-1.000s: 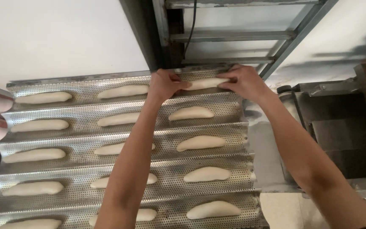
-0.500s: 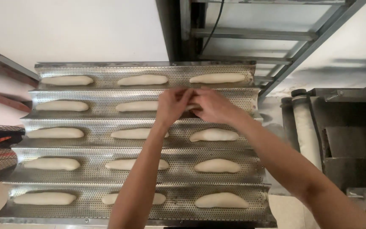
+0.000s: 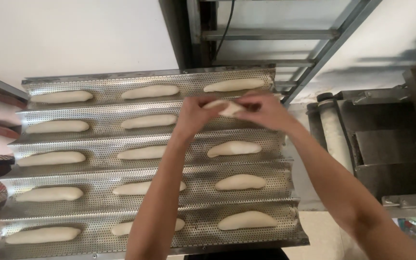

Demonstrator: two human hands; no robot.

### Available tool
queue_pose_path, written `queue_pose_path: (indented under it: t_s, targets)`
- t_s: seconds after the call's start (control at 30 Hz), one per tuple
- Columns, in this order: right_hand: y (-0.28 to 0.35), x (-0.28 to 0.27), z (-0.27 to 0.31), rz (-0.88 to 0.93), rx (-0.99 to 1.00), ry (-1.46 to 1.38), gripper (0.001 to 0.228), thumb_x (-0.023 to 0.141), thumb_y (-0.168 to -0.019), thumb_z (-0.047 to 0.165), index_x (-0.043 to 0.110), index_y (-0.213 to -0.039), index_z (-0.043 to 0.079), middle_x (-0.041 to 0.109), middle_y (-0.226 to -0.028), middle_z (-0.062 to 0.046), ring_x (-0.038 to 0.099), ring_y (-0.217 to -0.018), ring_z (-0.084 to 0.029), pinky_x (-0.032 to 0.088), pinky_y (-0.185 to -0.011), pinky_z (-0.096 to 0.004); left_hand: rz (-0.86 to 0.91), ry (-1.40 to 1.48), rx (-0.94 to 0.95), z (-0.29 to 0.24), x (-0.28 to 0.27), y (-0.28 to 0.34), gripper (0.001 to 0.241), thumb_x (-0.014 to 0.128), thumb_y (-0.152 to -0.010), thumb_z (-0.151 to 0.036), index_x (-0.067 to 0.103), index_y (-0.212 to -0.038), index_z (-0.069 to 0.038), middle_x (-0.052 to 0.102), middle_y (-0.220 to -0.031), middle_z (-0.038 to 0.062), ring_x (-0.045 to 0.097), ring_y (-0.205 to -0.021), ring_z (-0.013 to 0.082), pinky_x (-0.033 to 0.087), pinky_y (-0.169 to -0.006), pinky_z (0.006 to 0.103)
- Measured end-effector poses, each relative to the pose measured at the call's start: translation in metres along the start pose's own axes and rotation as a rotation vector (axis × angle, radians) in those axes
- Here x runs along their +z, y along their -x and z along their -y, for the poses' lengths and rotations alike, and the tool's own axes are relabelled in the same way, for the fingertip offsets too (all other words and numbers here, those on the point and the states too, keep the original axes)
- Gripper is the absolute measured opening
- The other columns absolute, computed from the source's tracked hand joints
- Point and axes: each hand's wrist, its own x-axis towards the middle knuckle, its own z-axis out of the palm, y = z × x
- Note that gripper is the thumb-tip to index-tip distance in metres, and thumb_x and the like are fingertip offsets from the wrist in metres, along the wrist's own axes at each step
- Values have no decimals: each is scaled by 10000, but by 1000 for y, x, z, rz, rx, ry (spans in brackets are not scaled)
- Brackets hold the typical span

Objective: Arranging shaped dough pieces onto metal baking trays and placing them on a rack

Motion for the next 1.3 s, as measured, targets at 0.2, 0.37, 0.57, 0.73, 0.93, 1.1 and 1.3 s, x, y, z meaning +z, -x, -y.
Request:
queue_pose_path:
  t_s: [0.2, 0.37, 0.57, 0.73, 0.93, 1.1, 1.3]
  targets:
    - [28, -22, -12, -71, 103, -234, 410, 749, -924, 291, 725, -1256, 52, 728, -1218, -204, 720, -963, -312, 536, -885, -451, 183, 412, -57, 18, 0, -14, 618, 803, -938, -292, 608, -1367, 107, 592, -1385, 359, 614, -1260, 434, 557, -1064, 521]
    - [42, -26, -55, -209, -97, 102, 260, 838, -879, 198, 809, -1125, 119, 784, -938, -157, 741, -820, -303, 573, -746, -389, 66, -131, 29, 43, -19, -19, 387, 832, -927, -266, 757, -1188, 10, 736, -1129, 261, 680, -1116, 525, 601, -898, 626]
    - [50, -31, -55, -147, 2, 302, 272, 773, -944, 264, 796, -1165, 107, 742, -1036, -203, 740, -769, -292, 609, -716, -361, -101, -480, -17, 57, -15, -14, 372, 871, -895, -370, 804, -1109, -74, 769, -993, 152, 746, -997, 404, 653, -810, 528]
    - [51, -35, -9, -181, -1, 307, 281, 786, -927, 189, 785, -1152, 19, 742, -1004, -232, 743, -832, -344, 598, -717, -361, -181, -393, 56, 54, -12, 5, 483, 864, -902, -403, 758, -1196, -35, 764, -1018, 146, 744, -1002, 380, 646, -846, 515]
    - [43, 19, 67, 81, -64, 271, 235, 702, -962, 219, 775, -1146, 92, 762, -1028, -158, 747, -894, -278, 625, -791, -354, -227, -358, 49, 57, -3, 54, 276, 788, -933, -259, 786, -1167, -112, 798, -1014, 90, 770, -961, 306, 653, -862, 450]
    - [33, 78, 44, 154, -295, 497, 166, 716, -906, 223, 732, -991, 81, 669, -965, -104, 669, -921, -330, 578, -805, -434, -180, -397, -23, 48, 10, 74, 251, 680, -979, -216, 805, -1171, -114, 809, -1010, 126, 778, -951, 328, 625, -826, 449]
    - [53, 19, 68, 206, -102, 159, 304, 683, -961, 313, 735, -1171, 100, 724, -1088, -114, 683, -1088, -301, 541, -975, -401, 139, -13, -219, 31, 35, 70, 659, 492, -1049, -610, 732, -1313, -56, 753, -1223, 189, 715, -1143, 391, 587, -936, 503]
